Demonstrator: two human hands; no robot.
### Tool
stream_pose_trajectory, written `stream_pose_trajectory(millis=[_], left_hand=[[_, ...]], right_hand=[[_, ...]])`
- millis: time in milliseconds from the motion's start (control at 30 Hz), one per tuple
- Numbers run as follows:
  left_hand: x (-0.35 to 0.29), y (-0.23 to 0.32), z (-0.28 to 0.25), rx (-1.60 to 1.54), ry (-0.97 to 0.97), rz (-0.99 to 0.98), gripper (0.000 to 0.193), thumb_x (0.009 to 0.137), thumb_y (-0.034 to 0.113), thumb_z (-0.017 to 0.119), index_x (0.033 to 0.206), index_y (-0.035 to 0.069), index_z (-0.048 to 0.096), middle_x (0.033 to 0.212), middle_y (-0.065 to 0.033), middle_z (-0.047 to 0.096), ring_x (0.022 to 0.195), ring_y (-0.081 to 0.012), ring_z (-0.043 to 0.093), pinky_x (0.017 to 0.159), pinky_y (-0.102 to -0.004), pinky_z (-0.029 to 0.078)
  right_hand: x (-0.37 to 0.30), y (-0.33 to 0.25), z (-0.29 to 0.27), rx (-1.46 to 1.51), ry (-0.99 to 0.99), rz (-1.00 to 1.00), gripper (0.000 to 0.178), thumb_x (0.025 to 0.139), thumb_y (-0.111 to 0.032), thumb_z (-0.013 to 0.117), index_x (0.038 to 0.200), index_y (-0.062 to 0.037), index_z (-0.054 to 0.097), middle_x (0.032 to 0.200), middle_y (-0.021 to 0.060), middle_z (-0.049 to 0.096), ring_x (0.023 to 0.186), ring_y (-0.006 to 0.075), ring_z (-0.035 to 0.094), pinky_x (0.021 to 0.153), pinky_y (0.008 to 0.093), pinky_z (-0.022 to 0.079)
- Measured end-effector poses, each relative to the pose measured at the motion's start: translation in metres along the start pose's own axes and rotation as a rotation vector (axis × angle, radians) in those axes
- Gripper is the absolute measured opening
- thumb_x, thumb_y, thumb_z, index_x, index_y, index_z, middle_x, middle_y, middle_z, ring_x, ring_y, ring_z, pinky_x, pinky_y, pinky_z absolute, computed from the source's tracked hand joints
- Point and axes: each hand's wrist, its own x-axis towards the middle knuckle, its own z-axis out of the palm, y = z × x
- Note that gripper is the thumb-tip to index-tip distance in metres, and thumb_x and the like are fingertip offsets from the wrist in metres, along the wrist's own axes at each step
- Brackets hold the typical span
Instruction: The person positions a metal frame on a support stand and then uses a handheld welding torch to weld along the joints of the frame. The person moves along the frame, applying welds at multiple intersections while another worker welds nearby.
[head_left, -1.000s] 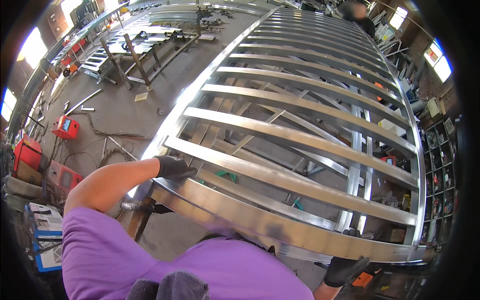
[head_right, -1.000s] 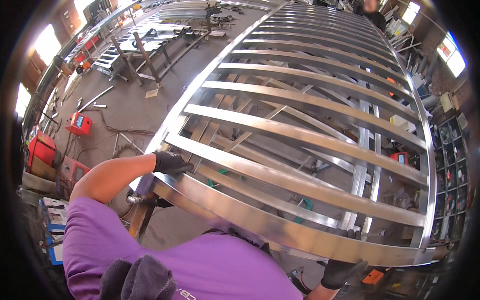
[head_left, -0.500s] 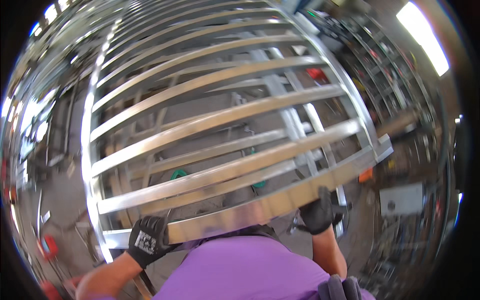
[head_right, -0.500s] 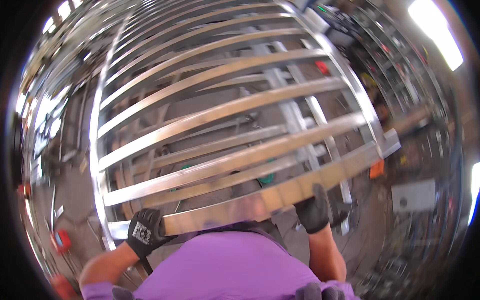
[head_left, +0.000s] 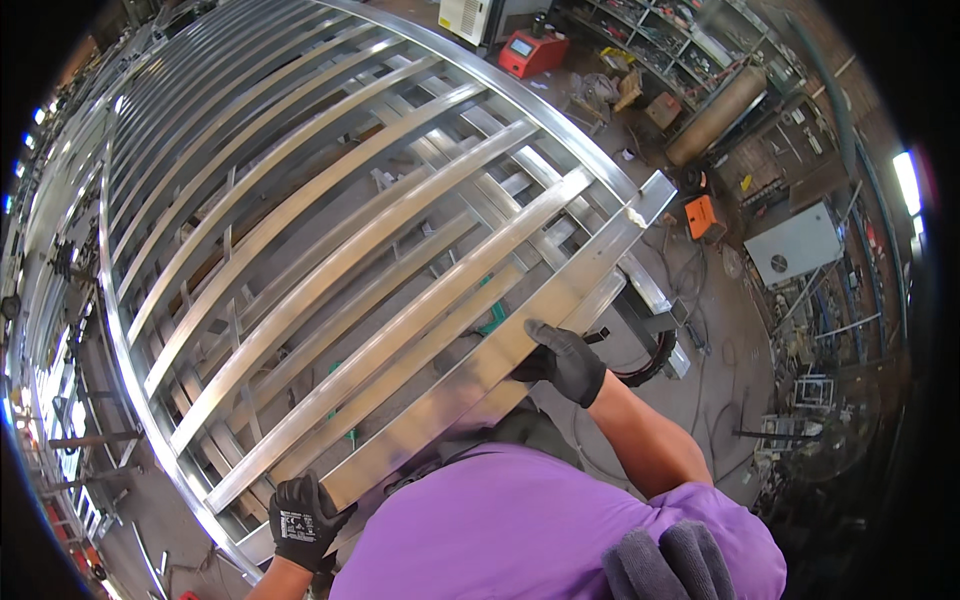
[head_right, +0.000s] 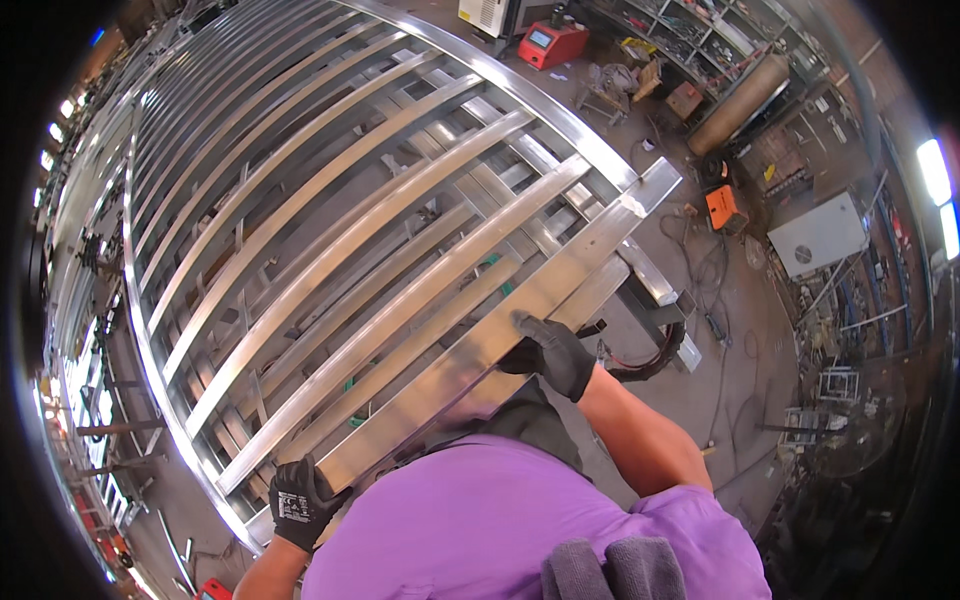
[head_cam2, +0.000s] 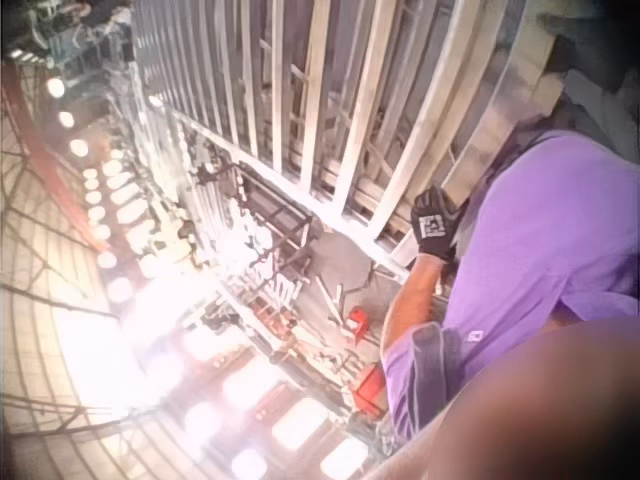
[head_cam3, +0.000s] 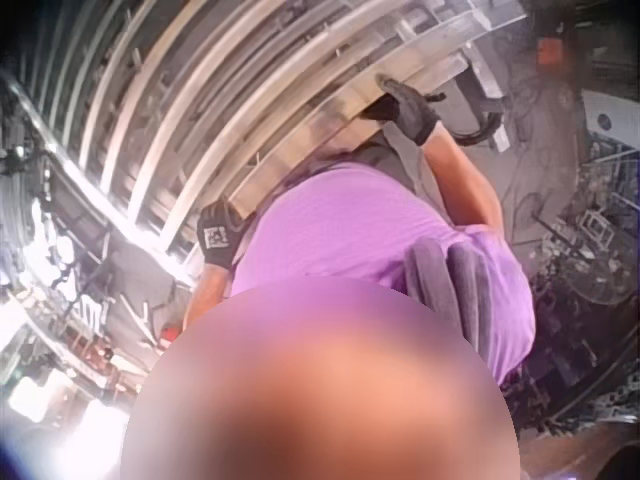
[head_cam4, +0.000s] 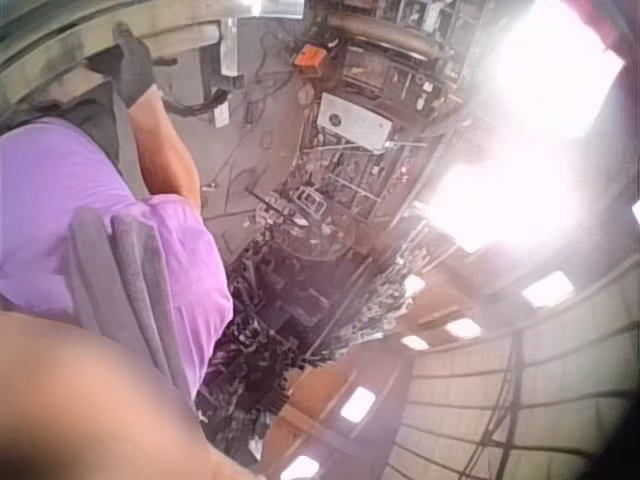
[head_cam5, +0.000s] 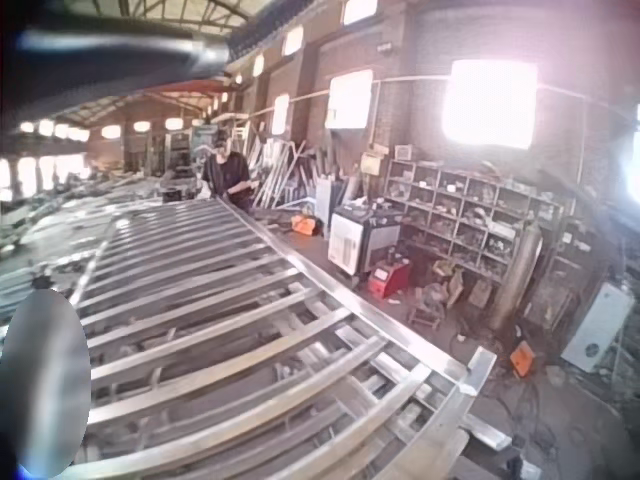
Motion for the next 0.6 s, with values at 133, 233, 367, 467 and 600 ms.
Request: stream_pose_trajectory(millis=[133, 233, 367, 467, 600], left_hand=[[-0.003, -0.003, 0.004, 0.034, -0.021, -0.005, 0.095, 0.073, 0.073, 0.077, 0.129, -0.002, 0.059, 0.112, -0.0181, 0.062, 0.106, -0.0372, 0.058, 0.09, -0.0515, 0.049], [-0.006, -0.005, 0.006, 0.029, -0.027, 0.018, 0.095, 0.073, 0.072, 0.077, 0.129, -0.002, 0.059, 0.113, -0.0186, 0.062, 0.107, -0.0375, 0.058, 0.091, -0.0521, 0.048], [-0.006, -0.003, 0.001, 0.015, -0.057, -0.022, 0.096, 0.073, 0.07, 0.078, 0.132, -0.002, 0.058, 0.117, -0.0194, 0.061, 0.111, -0.0382, 0.057, 0.094, -0.0531, 0.047], [0.008, 0.009, -0.009, 0.013, -0.105, -0.047, 0.097, 0.073, 0.069, 0.079, 0.135, -0.002, 0.057, 0.122, -0.02, 0.062, 0.116, -0.0387, 0.057, 0.098, -0.0529, 0.046], [0.057, 0.042, -0.013, -0.092, -0.157, -0.004, 0.095, 0.075, 0.07, 0.076, 0.135, -0.002, 0.058, 0.124, -0.0203, 0.063, 0.12, -0.0381, 0.057, 0.101, -0.05, 0.045]], right_hand=[[-0.002, -0.01, -0.002, -0.16, 0.028, 0.13, 0.056, 0.1, -0.051, 0.069, 0.116, 0.0022, 0.07, 0.104, 0.018, 0.076, 0.099, 0.0285, 0.076, 0.088, 0.0413, 0.062], [-0.023, -0.035, 0.009, -0.418, 0.016, 0.257, 0.057, 0.099, -0.053, 0.071, 0.114, 0.0022, 0.07, 0.101, 0.0162, 0.076, 0.097, 0.0282, 0.076, 0.083, 0.0411, 0.061], [-0.031, -0.053, 0.02, -1.091, 0.072, -0.246, 0.049, 0.095, -0.048, 0.074, 0.112, -0.0016, 0.07, 0.095, 0.0127, 0.074, 0.088, 0.0312, 0.073, 0.076, 0.0415, 0.059], [-0.015, -0.076, 0.019, -1.511, 0.176, -0.991, 0.041, 0.092, -0.044, 0.075, 0.109, -0.0068, 0.071, 0.093, 0.0132, 0.07, 0.088, 0.034, 0.069, 0.077, 0.0447, 0.057], [0.041, -0.098, 0.018, -1.791, -0.018, -1.106, 0.045, 0.099, -0.048, 0.066, 0.089, -0.0048, 0.072, 0.09, 0.0159, 0.07, 0.083, 0.0379, 0.068, 0.081, 0.0514, 0.054]])
